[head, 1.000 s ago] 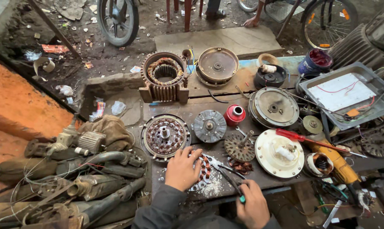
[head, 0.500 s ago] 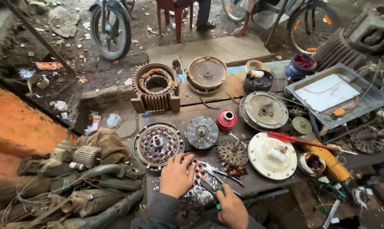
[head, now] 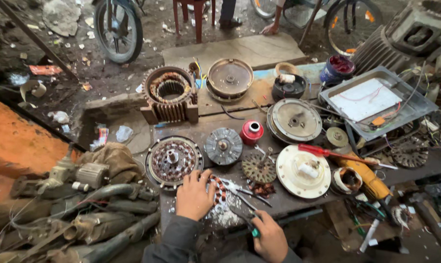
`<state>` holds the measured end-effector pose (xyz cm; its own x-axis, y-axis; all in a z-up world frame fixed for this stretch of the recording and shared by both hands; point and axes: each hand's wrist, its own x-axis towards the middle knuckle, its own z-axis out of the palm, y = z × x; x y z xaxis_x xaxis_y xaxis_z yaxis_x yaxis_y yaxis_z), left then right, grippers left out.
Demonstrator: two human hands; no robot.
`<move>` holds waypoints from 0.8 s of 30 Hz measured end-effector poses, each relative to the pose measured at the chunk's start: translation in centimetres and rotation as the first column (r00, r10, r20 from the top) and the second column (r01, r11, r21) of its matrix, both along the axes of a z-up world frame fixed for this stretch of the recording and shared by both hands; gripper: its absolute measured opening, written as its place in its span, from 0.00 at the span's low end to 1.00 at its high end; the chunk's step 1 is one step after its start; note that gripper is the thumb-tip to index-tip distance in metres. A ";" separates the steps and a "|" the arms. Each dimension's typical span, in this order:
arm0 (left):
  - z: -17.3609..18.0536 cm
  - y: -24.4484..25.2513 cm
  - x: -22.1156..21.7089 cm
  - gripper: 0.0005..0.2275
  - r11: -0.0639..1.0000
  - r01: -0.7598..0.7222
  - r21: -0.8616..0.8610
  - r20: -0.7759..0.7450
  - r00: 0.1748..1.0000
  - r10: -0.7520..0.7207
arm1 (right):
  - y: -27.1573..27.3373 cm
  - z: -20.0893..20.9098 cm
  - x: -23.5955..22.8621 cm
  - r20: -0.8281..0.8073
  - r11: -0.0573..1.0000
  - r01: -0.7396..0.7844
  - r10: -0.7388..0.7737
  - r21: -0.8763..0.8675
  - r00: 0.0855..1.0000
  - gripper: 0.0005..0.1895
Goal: The person uses pliers to remove copper wire segments from a circular motor stator component on a cluttered workbench. The individual repeatedly grips and pulls the wire coils from the stator slots, placing the removed pieces on the table. The workspace contains various disassembled motor parts and tools.
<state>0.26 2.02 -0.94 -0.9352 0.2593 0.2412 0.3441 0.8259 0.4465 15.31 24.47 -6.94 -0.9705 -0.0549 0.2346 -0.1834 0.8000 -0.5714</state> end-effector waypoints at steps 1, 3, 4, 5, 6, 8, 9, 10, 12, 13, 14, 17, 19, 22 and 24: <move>-0.1 0.1 0.2 0.16 1.000 -0.006 -0.009 -0.005 1.000 0.006 | 0.2 0.0 0.2 0.014 1.000 0.010 -0.010 -0.002 1.000 0.21; -0.1 0.2 0.3 0.17 1.000 -0.017 0.003 0.002 1.000 0.017 | 0.7 0.1 -0.4 0.029 1.000 0.024 -0.023 -0.006 0.999 0.21; 0.0 0.3 0.0 0.17 1.000 -0.024 0.011 -0.004 1.000 0.024 | 1.0 0.3 -1.0 0.030 1.000 0.028 -0.027 -0.009 0.999 0.22; 0.0 0.2 0.0 0.17 1.000 -0.030 0.005 -0.004 1.000 0.030 | 1.0 0.4 -1.1 0.040 0.999 0.035 -0.034 -0.015 0.999 0.23; -0.1 0.2 0.0 0.17 0.999 -0.035 -0.002 -0.004 0.999 0.035 | 1.0 0.5 -1.3 0.030 1.000 0.023 -0.023 -0.020 0.999 0.23; -0.3 0.2 0.5 0.17 0.999 -0.041 -0.024 0.002 0.999 0.041 | 0.8 0.6 -1.1 0.028 1.000 0.001 0.000 -0.030 1.000 0.22; -0.3 0.4 0.4 0.18 0.998 -0.044 -0.036 -0.006 0.999 0.044 | 0.9 0.8 -1.3 0.031 0.999 -0.026 0.027 -0.023 0.999 0.22; -0.3 0.5 0.3 0.18 0.998 -0.047 -0.048 -0.015 0.999 0.047 | 0.9 0.9 -1.5 0.035 0.998 -0.053 0.053 -0.017 0.998 0.23; -0.3 0.8 0.2 0.17 0.996 -0.059 -0.072 -0.001 0.998 0.059 | 1.3 1.1 -1.9 0.035 0.994 -0.110 0.110 0.005 0.993 0.22; -0.2 1.0 0.2 0.17 0.994 -0.061 -0.085 0.009 0.998 0.062 | 1.4 1.2 -2.0 0.035 0.991 -0.136 0.136 0.017 0.990 0.22; -0.1 1.2 0.2 0.17 0.993 -0.066 -0.097 0.026 0.997 0.069 | 1.6 1.1 -2.1 0.036 0.986 -0.163 0.162 0.029 0.986 0.21; 0.7 1.6 0.0 0.21 0.989 -0.071 -0.130 0.058 0.995 0.079 | 2.2 1.1 -2.2 0.053 0.988 -0.148 0.146 0.040 0.988 0.21; 1.3 1.8 0.0 0.27 0.986 -0.068 -0.151 0.057 0.995 0.077 | 2.6 0.8 -2.0 0.057 0.989 -0.132 0.128 0.066 0.990 0.23; 2.3 1.9 -0.3 0.39 0.996 -0.016 -0.091 0.140 0.990 0.029 | 3.1 0.2 -1.8 0.068 0.989 -0.116 0.110 0.087 0.992 0.24; 2.7 2.1 -0.4 0.38 0.993 0.040 -0.108 0.109 0.994 -0.029 | 3.2 -0.4 -1.6 0.088 0.990 -0.100 0.091 0.100 0.992 0.24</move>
<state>-0.16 4.13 1.71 -0.9442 0.3112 0.1079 0.3281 0.8606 0.3895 13.74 27.67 -7.32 -0.9755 -0.1682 0.1416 -0.2172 0.8367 -0.5027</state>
